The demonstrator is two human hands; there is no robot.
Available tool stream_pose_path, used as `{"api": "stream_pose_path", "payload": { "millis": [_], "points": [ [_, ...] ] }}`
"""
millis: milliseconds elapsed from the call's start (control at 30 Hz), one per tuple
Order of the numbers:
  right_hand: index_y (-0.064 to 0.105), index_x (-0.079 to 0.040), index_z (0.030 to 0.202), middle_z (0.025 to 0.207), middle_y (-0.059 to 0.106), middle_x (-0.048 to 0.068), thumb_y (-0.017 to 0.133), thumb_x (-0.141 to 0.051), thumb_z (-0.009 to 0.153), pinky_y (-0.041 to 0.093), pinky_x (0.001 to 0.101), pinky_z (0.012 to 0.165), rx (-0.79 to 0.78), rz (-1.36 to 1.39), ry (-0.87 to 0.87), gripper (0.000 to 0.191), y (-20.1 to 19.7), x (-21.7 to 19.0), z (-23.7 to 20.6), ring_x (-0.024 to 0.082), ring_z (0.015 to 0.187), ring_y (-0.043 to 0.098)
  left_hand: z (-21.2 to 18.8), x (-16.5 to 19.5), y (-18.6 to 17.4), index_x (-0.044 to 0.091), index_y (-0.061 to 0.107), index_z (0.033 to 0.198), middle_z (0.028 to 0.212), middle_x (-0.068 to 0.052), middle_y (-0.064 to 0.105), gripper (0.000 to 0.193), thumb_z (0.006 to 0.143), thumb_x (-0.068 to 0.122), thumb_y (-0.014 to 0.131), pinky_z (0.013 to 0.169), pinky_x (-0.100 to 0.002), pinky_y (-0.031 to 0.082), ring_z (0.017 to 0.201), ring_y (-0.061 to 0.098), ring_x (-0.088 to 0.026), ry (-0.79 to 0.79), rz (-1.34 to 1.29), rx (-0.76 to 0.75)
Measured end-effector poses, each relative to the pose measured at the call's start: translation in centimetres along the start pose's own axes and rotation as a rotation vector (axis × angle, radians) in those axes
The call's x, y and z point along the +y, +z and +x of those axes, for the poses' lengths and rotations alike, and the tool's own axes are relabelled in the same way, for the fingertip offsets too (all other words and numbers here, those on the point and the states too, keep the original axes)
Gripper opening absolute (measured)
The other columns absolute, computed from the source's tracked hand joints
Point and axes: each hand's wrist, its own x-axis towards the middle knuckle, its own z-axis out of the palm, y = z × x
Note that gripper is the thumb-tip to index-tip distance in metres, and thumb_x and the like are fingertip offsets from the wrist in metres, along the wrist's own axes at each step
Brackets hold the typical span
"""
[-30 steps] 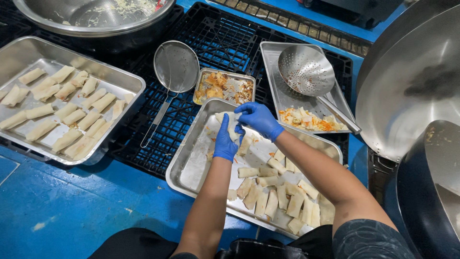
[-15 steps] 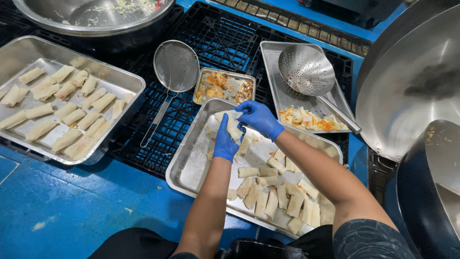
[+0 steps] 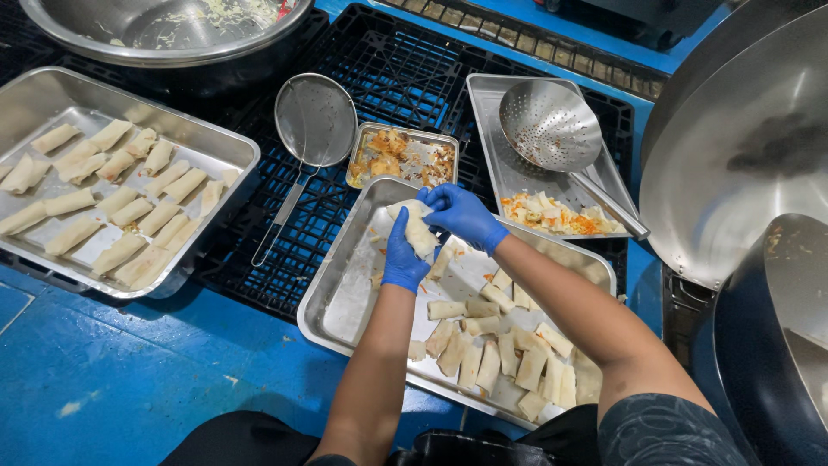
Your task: The person arranges rolled spring rolls one at a time on metal trays, filling several trays, then carries a tray to a wok of hot oil and stirs the frying rolls with a long utensil. The person wears blue gloves while handling the rolls and the fried pieces.
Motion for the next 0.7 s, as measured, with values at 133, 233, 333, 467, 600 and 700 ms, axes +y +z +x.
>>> {"api": "stream_pose_path", "payload": {
  "millis": [133,233,333,467,600,700],
  "points": [
    [0.060,-0.005,0.109,0.088,0.067,0.005,0.077,-0.008,0.082,0.061,0.0323,0.057,-0.008,0.012,0.036,0.032,0.0,-0.2,-0.1,0.013,0.071,0.069,-0.2,0.2,0.2,0.011,0.032,0.162,0.152,-0.012,0.049,0.069,0.104,0.043,0.050,0.115,-0.043,0.041,0.133,0.053,-0.024,-0.022,0.042,-0.051],
    [0.059,-0.006,0.110,0.090,0.067,0.005,0.078,-0.009,0.080,0.061,0.0326,0.056,0.000,0.018,0.073,0.035,-0.1,0.3,0.2,0.013,0.073,0.069,-0.2,0.5,0.2,0.012,0.030,0.165,0.152,-0.012,0.050,0.070,0.106,0.045,0.049,0.112,-0.039,0.043,0.131,0.054,-0.022,-0.055,0.059,-0.028],
    [0.060,-0.006,0.113,0.093,0.067,0.005,0.079,-0.010,0.081,0.061,0.0310,0.061,0.003,0.006,0.077,0.038,-0.4,1.1,0.7,0.012,0.077,0.070,-0.4,0.6,0.6,0.012,0.030,0.166,0.150,-0.011,0.052,0.070,0.107,0.045,0.049,0.109,-0.036,0.045,0.129,0.055,-0.021,-0.051,0.070,-0.024],
    [0.062,-0.004,0.116,0.094,0.068,0.007,0.078,-0.011,0.084,0.060,0.0299,0.065,-0.071,0.085,0.066,0.037,-0.7,2.1,1.1,0.014,0.077,0.069,-0.6,0.8,1.8,0.013,0.031,0.163,0.144,-0.010,0.053,0.070,0.105,0.048,0.048,0.107,-0.039,0.048,0.123,0.058,-0.021,-0.031,0.076,-0.072],
    [0.062,-0.003,0.118,0.092,0.066,0.008,0.077,-0.009,0.086,0.059,0.0311,0.066,-0.104,0.173,0.088,0.036,-0.8,2.4,1.1,0.016,0.075,0.068,-0.9,1.1,2.5,0.010,0.031,0.162,0.143,-0.010,0.054,0.075,0.104,0.055,0.046,0.105,-0.037,0.050,0.121,0.060,-0.022,-0.024,0.046,-0.086],
    [0.063,-0.001,0.121,0.093,0.067,0.006,0.076,-0.007,0.087,0.060,0.0299,0.069,-0.117,0.200,0.046,0.037,-0.7,2.1,1.0,0.013,0.078,0.068,-0.5,1.1,2.0,0.011,0.032,0.163,0.141,-0.009,0.056,0.076,0.105,0.058,0.046,0.101,-0.034,0.051,0.118,0.061,-0.020,-0.021,0.024,-0.082]
  ]
}}
